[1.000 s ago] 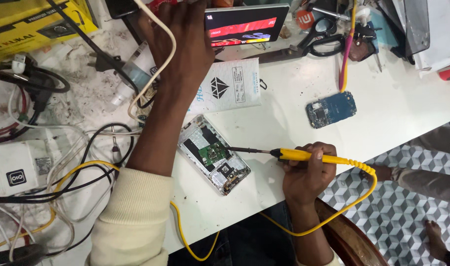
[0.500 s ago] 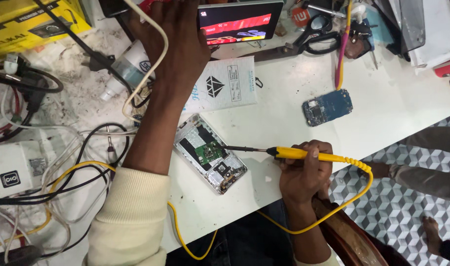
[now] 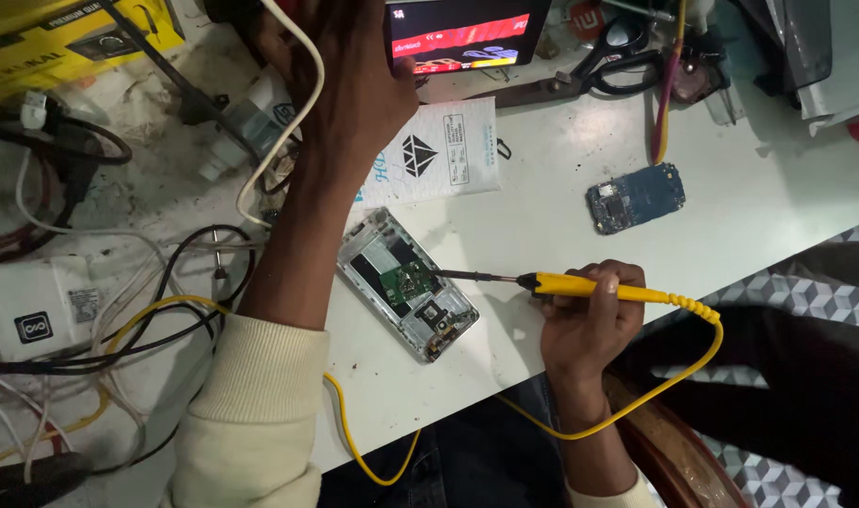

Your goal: The person uses a soldering iron to work on a small green circuit board placed inside a disassembled phone chassis. They hold the board steady with their left hand while applying the soldering iron with their right hand to specific points on the board.

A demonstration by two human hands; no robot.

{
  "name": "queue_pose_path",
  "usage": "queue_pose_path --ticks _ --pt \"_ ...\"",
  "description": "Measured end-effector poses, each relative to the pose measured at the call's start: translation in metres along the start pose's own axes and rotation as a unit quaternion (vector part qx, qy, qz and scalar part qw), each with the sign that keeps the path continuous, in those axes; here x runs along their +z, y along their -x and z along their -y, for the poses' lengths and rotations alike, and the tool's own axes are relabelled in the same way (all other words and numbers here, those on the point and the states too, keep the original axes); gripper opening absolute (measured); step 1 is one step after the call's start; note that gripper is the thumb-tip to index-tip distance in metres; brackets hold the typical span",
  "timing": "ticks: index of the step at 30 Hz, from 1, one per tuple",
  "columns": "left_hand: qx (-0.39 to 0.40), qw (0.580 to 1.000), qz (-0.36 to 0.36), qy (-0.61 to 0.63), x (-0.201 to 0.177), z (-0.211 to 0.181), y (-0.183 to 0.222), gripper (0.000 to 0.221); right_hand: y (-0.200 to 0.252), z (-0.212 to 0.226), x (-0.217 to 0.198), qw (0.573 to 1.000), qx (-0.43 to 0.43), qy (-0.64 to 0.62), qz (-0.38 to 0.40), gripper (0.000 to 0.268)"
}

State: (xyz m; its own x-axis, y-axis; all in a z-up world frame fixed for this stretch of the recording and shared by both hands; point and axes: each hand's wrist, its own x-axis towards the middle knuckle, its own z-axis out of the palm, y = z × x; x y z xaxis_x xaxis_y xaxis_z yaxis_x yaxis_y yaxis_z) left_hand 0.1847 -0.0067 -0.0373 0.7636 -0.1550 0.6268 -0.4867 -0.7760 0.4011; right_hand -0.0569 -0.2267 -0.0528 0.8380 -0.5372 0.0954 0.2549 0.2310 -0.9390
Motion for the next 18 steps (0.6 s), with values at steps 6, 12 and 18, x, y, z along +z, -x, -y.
queue_pose_path --ticks 6,12,18 --pt "0.013 0.999 -0.022 -0.044 -0.011 -0.006 -0.002 0.065 0.000 -0.002 -0.002 0.999 0.008 -0.021 -0.022 0.018" --pt "0.005 0.999 -0.013 -0.049 -0.012 -0.004 -0.002 0.070 0.001 -0.002 -0.001 1.000 0.002 -0.014 -0.014 0.018" --pt "-0.044 0.998 0.005 -0.034 -0.016 -0.024 0.000 0.081 0.001 -0.002 0.000 1.000 0.006 -0.019 -0.019 0.018"
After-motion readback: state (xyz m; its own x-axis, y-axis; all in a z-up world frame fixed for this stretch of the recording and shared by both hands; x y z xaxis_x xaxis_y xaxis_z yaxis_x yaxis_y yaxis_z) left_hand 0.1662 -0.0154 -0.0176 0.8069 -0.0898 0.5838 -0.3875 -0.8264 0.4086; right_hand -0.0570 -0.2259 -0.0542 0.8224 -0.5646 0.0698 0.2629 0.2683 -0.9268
